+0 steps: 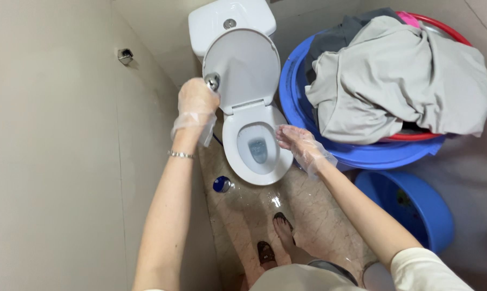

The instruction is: The person sprays cleaning solution into the toilet bowl and on the floor, then uses a handheld bidet sprayer to rinse the bowl and surrounding floor. They scrub the toilet base and floor with a brush while kneeling, then rinse the area again with the sprayer.

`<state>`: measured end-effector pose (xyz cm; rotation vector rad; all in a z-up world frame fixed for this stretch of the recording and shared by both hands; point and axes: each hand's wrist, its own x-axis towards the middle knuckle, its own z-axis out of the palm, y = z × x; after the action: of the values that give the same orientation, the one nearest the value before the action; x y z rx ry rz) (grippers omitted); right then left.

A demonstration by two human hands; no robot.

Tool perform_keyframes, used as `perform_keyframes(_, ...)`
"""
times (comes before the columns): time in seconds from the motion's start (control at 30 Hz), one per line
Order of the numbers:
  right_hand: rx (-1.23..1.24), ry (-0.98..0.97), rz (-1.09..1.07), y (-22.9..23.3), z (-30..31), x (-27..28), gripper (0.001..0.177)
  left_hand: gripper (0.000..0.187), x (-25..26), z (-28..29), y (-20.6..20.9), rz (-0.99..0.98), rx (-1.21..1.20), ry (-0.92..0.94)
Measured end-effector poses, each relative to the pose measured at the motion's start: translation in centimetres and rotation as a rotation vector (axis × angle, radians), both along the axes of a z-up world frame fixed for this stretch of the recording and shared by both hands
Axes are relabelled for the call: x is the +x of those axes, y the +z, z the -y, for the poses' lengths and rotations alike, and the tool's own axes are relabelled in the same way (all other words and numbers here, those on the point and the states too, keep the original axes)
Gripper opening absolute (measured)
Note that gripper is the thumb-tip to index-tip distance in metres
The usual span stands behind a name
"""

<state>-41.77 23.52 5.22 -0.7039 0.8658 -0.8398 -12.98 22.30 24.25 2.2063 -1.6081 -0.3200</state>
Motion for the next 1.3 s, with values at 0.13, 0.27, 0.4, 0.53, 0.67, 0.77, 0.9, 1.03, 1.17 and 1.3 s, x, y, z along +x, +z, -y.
perform_keyframes(0.13, -0.029, -0.027, -0.126, -1.4, -2.1, -1.2, 0.032, 0.015, -1.3, 1.6, 0.8, -0.003, 0.031, -0.016)
perform_keyframes(0.27, -0.059, -0.033, -0.205, -2.0, -3.5, -3.5, 0.033, 0.015, -2.6, 1.5, -0.4, -0.007, 0.038, -0.052)
perform_keyframes(0.4, -0.035, -0.031, -0.328, -1.3, -5.7, -6.5, 0.034, 0.017, -1.3, 0.0, -2.4, 0.029, 0.131, -0.054)
perform_keyframes(0.53, 0.001, -0.066, -0.304, -1.6, -7.2, -9.0, 0.033, 0.017, 0.4, -0.6, -1.9, -0.023, 0.067, 0.015)
perform_keyframes(0.67, 0.01, -0.094, -0.33, -3.5, -7.1, -9.3, 0.034, 0.017, -1.3, 1.3, -0.3, 0.023, 0.069, -0.037)
perform_keyframes(0.77, -0.011, -0.087, -0.312, -3.4, -6.5, -8.7, 0.034, 0.017, -3.1, 1.8, -0.3, 0.018, 0.072, -0.075)
perform_keyframes(0.9, -0.066, -0.057, -0.287, 0.3, -6.0, -6.6, 0.041, 0.017, -2.5, 1.8, -0.7, 0.097, 0.098, -0.131)
perform_keyframes(1.03, -0.244, -0.029, -0.301, 5.9, -3.0, -3.0, 0.06, 0.017, -1.5, 2.6, 0.4, 0.046, 0.006, -0.096)
perform_keyframes(1.17, -0.34, 0.001, -0.234, 10.4, 0.8, -0.1, 0.075, 0.016, -3.2, 3.2, 0.9, 0.071, -0.091, -0.143)
perform_keyframes(1.3, -0.406, -0.049, -0.268, 11.8, 1.4, -0.6, 0.08, 0.017, -2.5, 2.6, 2.2, 0.064, -0.047, -0.1)
